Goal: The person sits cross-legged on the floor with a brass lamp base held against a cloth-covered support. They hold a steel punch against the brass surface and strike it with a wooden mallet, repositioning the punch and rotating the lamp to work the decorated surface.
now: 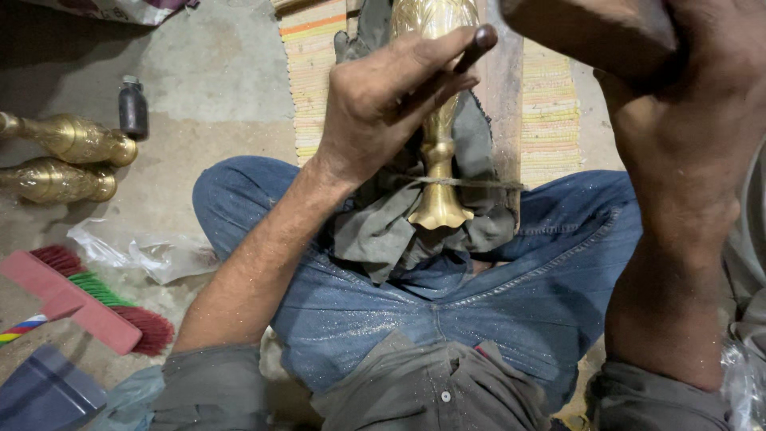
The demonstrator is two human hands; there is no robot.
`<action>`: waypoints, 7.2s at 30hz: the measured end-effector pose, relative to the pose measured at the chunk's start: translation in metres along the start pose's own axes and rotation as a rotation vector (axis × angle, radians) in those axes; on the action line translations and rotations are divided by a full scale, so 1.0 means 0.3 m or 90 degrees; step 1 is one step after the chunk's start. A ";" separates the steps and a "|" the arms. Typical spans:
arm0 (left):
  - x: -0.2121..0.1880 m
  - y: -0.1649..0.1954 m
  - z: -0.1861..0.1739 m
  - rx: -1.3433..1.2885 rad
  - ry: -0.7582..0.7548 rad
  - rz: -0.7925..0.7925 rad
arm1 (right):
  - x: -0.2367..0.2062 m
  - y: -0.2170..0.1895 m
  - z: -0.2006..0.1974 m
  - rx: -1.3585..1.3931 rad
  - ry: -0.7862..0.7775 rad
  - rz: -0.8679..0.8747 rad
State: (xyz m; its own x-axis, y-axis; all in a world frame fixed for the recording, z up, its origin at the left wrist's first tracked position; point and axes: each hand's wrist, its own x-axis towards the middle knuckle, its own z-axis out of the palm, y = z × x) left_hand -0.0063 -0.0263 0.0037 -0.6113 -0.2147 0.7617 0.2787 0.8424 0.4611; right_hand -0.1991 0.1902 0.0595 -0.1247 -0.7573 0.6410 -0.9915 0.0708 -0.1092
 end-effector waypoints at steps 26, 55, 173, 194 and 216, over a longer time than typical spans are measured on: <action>0.007 -0.007 0.005 0.010 -0.025 -0.045 | -0.018 0.068 0.024 0.040 0.003 0.032; 0.007 -0.018 0.003 -0.011 -0.025 -0.034 | -0.044 0.100 0.026 0.150 -0.022 0.154; -0.101 0.005 0.063 -0.385 0.396 -0.331 | -0.009 -0.135 0.208 0.430 -0.101 0.432; -0.110 0.055 0.015 -0.418 0.312 -0.396 | 0.238 0.117 0.365 0.721 -0.327 0.200; -0.062 0.080 0.062 -0.008 0.141 -0.162 | 0.124 0.046 0.072 -0.022 -0.091 -0.011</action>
State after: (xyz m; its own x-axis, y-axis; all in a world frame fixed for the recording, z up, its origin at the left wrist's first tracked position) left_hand -0.0020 0.0069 -0.0079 -0.4873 -0.5207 0.7010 0.1482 0.7419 0.6540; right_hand -0.2166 0.1491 0.0654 -0.1036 -0.8431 0.5278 -0.9944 0.0772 -0.0718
